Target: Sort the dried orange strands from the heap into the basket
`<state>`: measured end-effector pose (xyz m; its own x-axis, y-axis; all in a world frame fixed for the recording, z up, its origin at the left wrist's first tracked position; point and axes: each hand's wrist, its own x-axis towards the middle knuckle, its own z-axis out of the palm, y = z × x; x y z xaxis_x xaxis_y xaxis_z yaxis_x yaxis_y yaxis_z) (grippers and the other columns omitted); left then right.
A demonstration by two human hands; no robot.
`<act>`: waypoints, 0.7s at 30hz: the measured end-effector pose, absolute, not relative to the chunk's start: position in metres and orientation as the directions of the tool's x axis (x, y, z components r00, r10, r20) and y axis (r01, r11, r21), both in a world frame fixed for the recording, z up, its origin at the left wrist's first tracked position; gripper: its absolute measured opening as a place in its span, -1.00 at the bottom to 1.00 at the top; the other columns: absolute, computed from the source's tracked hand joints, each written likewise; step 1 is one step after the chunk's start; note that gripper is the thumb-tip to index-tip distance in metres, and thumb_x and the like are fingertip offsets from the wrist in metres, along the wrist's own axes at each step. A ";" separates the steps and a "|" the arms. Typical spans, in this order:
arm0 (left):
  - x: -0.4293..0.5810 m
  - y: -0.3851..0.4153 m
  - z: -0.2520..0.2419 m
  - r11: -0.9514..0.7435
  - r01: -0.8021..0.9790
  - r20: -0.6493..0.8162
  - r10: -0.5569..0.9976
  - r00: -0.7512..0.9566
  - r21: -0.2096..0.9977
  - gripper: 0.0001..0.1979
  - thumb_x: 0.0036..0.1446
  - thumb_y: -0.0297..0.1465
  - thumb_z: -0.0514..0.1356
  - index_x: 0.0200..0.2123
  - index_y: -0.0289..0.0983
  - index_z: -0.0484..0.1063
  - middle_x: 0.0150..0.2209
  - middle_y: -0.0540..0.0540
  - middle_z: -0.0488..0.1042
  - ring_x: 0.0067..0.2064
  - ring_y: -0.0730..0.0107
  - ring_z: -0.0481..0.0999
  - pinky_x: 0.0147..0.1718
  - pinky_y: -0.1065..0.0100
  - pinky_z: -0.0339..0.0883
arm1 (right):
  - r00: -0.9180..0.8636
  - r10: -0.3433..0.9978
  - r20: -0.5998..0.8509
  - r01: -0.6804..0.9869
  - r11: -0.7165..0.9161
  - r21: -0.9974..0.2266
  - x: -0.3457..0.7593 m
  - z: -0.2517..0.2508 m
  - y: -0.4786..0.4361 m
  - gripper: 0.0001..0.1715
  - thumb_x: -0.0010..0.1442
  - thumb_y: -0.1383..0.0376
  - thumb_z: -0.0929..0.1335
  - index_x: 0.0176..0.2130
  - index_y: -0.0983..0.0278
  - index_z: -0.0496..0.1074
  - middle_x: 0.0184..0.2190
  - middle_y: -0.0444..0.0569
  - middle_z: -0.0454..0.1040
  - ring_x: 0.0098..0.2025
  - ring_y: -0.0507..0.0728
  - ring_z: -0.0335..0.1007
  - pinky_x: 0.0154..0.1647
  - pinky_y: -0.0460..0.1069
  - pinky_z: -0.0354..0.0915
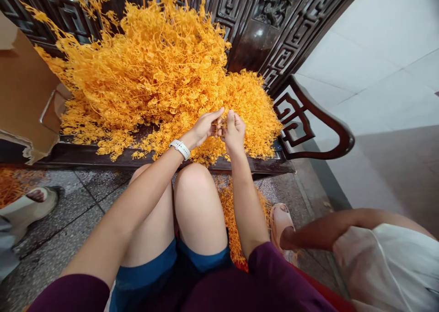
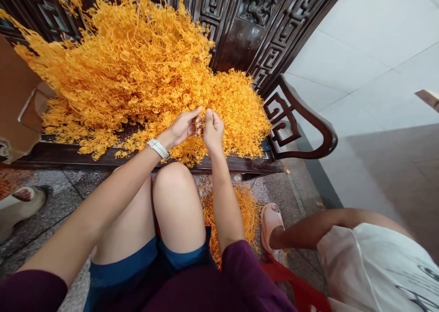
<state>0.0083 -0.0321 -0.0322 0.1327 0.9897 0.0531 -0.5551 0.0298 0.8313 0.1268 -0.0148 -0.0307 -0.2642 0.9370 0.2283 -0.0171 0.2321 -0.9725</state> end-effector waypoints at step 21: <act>-0.036 -0.022 -0.024 -0.181 -0.653 -0.025 0.956 -0.293 0.735 -0.41 0.29 0.23 0.09 -0.33 -0.19 0.46 -0.59 -0.01 0.26 -0.49 0.43 0.40 -0.53 0.37 0.30 | -0.478 0.826 0.299 0.151 0.412 -0.899 0.197 0.024 0.003 -0.19 0.30 -0.41 0.16 -0.03 0.12 0.53 -0.29 0.04 0.46 -0.37 0.13 0.41 -0.35 0.09 0.43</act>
<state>-0.0364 -0.0221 -0.0242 -0.2928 0.9558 -0.0253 -0.6530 -0.1806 0.7355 0.1974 0.0025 0.0241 -0.4781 0.8259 0.2987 0.1505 0.4121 -0.8986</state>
